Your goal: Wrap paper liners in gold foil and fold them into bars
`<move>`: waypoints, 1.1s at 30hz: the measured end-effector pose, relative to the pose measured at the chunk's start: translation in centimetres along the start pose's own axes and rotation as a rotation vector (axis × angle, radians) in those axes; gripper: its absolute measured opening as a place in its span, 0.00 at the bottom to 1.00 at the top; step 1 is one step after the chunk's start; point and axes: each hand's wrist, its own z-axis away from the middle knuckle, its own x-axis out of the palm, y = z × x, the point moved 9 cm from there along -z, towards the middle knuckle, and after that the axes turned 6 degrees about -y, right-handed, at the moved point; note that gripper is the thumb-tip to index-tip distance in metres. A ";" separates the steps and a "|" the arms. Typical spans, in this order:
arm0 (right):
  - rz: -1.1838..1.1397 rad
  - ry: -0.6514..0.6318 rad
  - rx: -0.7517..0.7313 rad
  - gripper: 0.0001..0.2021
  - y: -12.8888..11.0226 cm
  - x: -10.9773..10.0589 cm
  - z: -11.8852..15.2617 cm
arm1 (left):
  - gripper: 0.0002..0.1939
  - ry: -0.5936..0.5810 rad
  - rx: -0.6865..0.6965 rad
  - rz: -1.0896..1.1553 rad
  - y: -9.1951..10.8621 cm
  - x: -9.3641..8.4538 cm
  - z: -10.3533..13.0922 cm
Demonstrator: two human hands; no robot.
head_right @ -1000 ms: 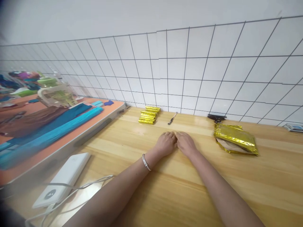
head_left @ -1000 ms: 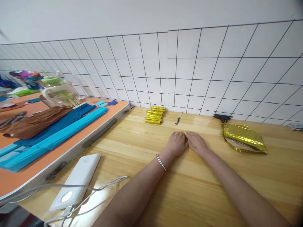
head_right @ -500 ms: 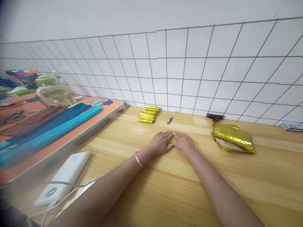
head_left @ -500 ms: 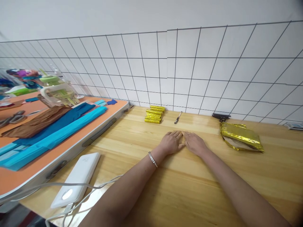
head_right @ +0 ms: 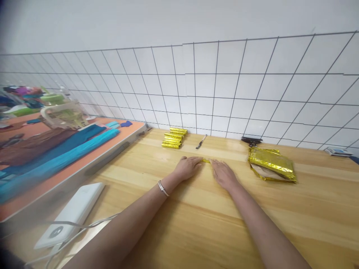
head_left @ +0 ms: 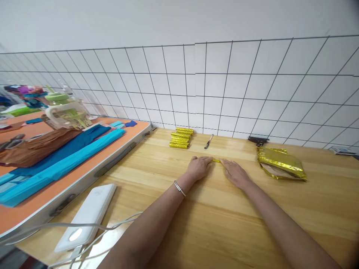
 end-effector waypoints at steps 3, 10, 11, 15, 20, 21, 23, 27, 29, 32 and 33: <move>-0.008 0.012 0.002 0.27 0.0 0.1 0.1 | 0.18 0.022 -0.005 0.007 0.5 -0.2 0.0; 0.034 0.070 0.070 0.25 1.2 -0.6 0.4 | 0.16 0.042 -0.003 0.062 0.4 -0.3 0.0; 0.052 0.075 0.085 0.25 1.4 -0.7 0.5 | 0.16 0.041 -0.005 0.077 0.2 -0.2 -0.1; 0.155 0.082 0.106 0.24 0.8 -1.1 0.6 | 0.17 0.028 -0.019 0.149 -1.0 0.1 -0.7; 0.309 0.050 0.028 0.26 -2.2 -1.9 -0.4 | 0.17 0.000 -0.031 0.261 -3.5 0.6 -1.3; 0.336 0.039 0.011 0.26 -2.8 -2.1 -0.7 | 0.18 -0.002 -0.034 0.284 -4.0 0.7 -1.4; 0.384 0.013 -0.018 0.26 -3.6 -2.3 -1.2 | 0.19 -0.001 -0.044 0.322 -4.7 0.9 -1.6; 0.460 -0.031 -0.032 0.26 -4.5 -2.6 -1.8 | 0.20 0.009 -0.064 0.357 -5.3 1.1 -2.0; 0.488 -0.049 -0.023 0.26 -4.9 -2.7 -1.9 | 0.20 0.016 -0.067 0.347 -5.2 0.9 -2.1; 0.514 -0.075 0.009 0.26 -5.7 -2.6 -2.7 | 0.20 0.022 -0.064 0.296 -4.5 0.6 -1.7; 0.519 -0.083 0.027 0.26 -5.9 -2.5 -3.1 | 0.20 0.023 -0.062 0.270 -4.1 0.4 -1.5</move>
